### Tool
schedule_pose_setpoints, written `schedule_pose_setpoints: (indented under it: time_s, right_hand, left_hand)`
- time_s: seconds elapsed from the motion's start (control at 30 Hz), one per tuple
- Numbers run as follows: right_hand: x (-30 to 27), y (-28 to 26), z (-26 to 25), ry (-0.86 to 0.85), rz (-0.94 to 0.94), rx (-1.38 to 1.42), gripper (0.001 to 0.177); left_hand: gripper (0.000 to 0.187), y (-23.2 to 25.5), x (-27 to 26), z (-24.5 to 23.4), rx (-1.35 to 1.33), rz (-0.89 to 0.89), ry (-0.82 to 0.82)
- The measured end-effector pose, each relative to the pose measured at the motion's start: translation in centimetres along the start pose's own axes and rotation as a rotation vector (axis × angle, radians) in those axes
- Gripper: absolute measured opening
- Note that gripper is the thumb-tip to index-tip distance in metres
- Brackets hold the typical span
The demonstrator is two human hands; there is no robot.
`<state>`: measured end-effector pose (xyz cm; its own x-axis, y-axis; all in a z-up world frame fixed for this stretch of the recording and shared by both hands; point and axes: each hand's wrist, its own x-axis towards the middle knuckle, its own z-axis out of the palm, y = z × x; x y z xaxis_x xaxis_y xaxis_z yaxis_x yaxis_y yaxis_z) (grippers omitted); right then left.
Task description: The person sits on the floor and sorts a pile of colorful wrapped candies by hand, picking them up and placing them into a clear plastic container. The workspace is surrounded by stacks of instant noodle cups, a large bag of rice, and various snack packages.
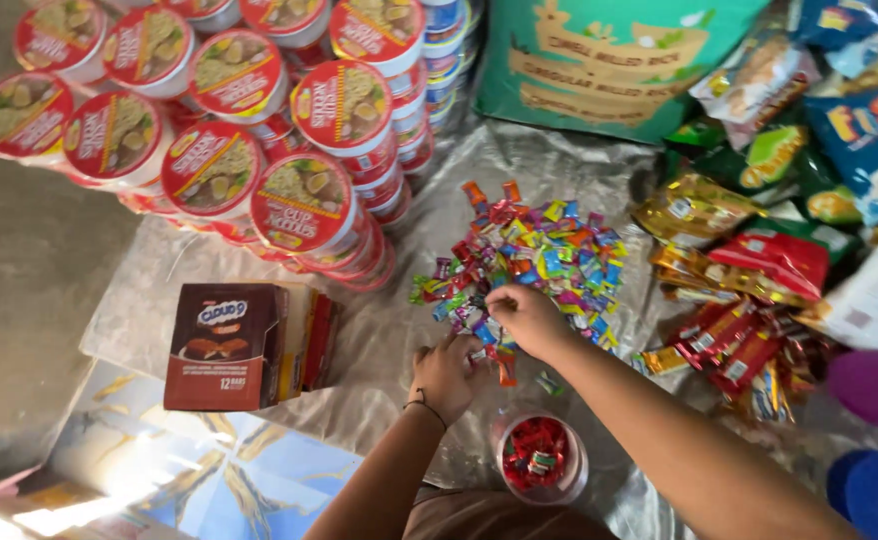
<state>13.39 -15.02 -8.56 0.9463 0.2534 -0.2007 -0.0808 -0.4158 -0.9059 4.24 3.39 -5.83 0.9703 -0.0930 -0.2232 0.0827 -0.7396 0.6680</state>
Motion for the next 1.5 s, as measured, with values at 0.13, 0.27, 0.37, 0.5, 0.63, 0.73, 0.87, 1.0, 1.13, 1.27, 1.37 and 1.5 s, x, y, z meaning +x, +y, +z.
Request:
schedule_pose_setpoints:
  time_s: [0.13, 0.27, 0.37, 0.5, 0.63, 0.73, 0.87, 1.0, 1.13, 1.27, 1.37, 1.5]
  right_hand:
    - [4.0, -1.9, 2.1, -0.063, -0.114, -0.320, 0.019]
    - [6.3, -1.5, 3.4, -0.010, -0.329, -0.789, 0.025]
    - [7.0, -0.6, 3.8, 0.013, -0.374, -0.937, 0.028]
    - [5.9, -2.3, 2.9, 0.020, -0.411, -0.965, 0.025]
    - [3.9, -3.1, 2.2, 0.097, -0.402, -0.853, 0.026]
    - [1.8, -1.5, 1.5, 0.117, -0.242, -0.667, 0.025]
    - [-1.9, 1.2, 0.6, 0.066, 0.014, -0.048, 0.028]
    - [-7.6, -0.8, -1.5, 0.105, 0.292, 0.368, 0.023]
    - [-12.3, -0.2, -3.3, 0.194, 0.355, 0.547, 0.026]
    - [-16.6, -0.6, -4.2, 0.263, 0.297, 0.639, 0.025]
    - [-19.0, -1.2, -4.1, 0.310, 0.301, 0.678, 0.025]
    - [-21.6, -0.9, -3.2, 0.358, 0.295, 0.670, 0.024]
  left_hand:
    - [0.030, -1.2, 0.0, 0.4, -0.113, -0.076, 0.083]
    - [0.034, -3.2, -0.4, 1.1, -0.165, -0.100, 0.197]
    - [0.033, -3.7, -1.3, 0.8, -0.209, -0.237, 0.159]
    - [0.032, -4.0, -2.4, 0.8, -0.309, -0.277, 0.193]
    - [0.032, -3.4, -2.5, 0.7, -0.447, -0.276, 0.215]
    - [0.027, -4.2, -2.2, 2.4, -0.657, -0.293, 0.231]
    - [0.017, -5.1, -1.7, 4.2, -1.050, -0.249, 0.112]
    - [0.026, -2.0, -2.8, 1.9, -1.127, -0.246, 0.020]
    - [0.030, -0.4, -4.0, 1.1, -1.015, -0.133, -0.010]
    - [0.026, 1.9, -5.0, -0.2, -0.977, -0.075, -0.150]
    - [0.026, 3.2, -5.6, -0.5, -0.919, -0.054, -0.204]
    - [0.030, 5.2, -6.7, -1.8, -0.809, -0.081, -0.253]
